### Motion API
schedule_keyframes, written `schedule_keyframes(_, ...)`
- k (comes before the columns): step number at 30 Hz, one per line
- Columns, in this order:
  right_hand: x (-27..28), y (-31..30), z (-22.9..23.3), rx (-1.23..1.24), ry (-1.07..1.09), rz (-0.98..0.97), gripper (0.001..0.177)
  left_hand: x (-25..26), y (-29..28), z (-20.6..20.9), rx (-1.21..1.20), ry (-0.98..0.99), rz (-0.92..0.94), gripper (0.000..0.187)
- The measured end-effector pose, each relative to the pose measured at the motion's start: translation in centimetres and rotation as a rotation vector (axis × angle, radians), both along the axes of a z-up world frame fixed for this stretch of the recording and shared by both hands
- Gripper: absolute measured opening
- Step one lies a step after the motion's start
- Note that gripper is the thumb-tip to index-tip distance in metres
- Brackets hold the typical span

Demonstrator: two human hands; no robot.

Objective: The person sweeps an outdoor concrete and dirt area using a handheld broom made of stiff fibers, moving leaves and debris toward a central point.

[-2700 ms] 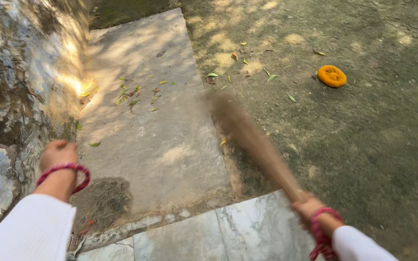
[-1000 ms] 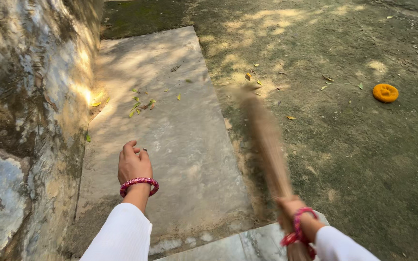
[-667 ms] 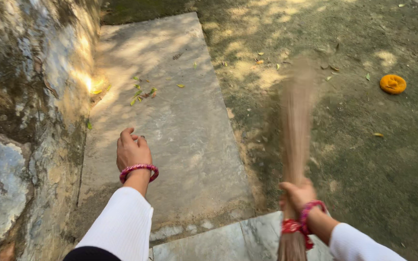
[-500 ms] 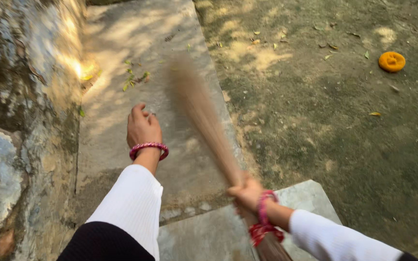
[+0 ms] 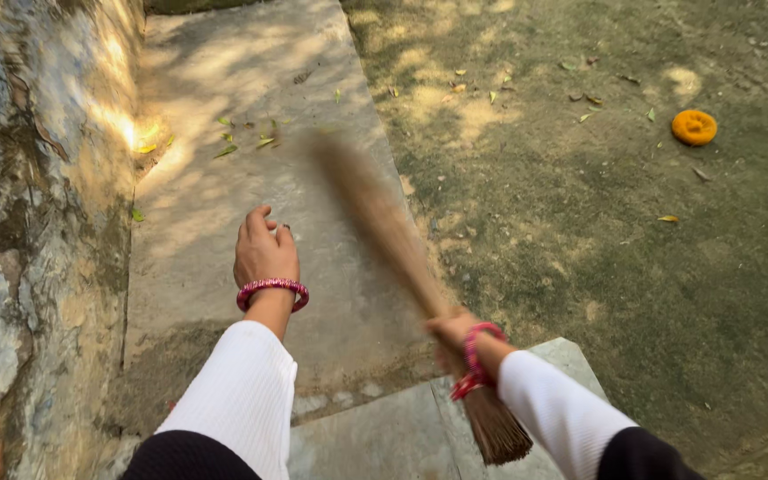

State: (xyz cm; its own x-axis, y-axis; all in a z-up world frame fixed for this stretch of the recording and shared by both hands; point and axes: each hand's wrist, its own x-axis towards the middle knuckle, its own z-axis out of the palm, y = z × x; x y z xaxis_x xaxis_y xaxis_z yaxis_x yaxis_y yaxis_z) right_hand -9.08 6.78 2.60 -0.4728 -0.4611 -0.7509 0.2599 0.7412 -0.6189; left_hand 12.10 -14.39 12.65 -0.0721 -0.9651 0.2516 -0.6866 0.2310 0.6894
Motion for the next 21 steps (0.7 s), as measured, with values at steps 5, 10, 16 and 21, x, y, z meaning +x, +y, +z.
schedule_keyframes(5,-6.7,2.3,3.5,-0.094,0.117,-0.559,0.044,-0.7,-0.3,-0.2,0.038,0.036,0.053,0.038)
schedule_keyframes(10,-10.0,3.1,6.8,-0.182,0.245,-0.383,0.052,-3.7,0.4,-1.3,-0.015,0.121,0.012,0.036)
schedule_keyframes(16,-3.2,2.1,14.0,0.148,0.436,0.239,0.057,-8.8,3.0,-0.5,-0.139,0.289,-0.013,0.038)
schedule_keyframes(21,4.0,1.5,17.2,0.276,0.498,0.89,0.076,-10.2,4.8,1.0,-0.177,0.227,-0.063,0.038)
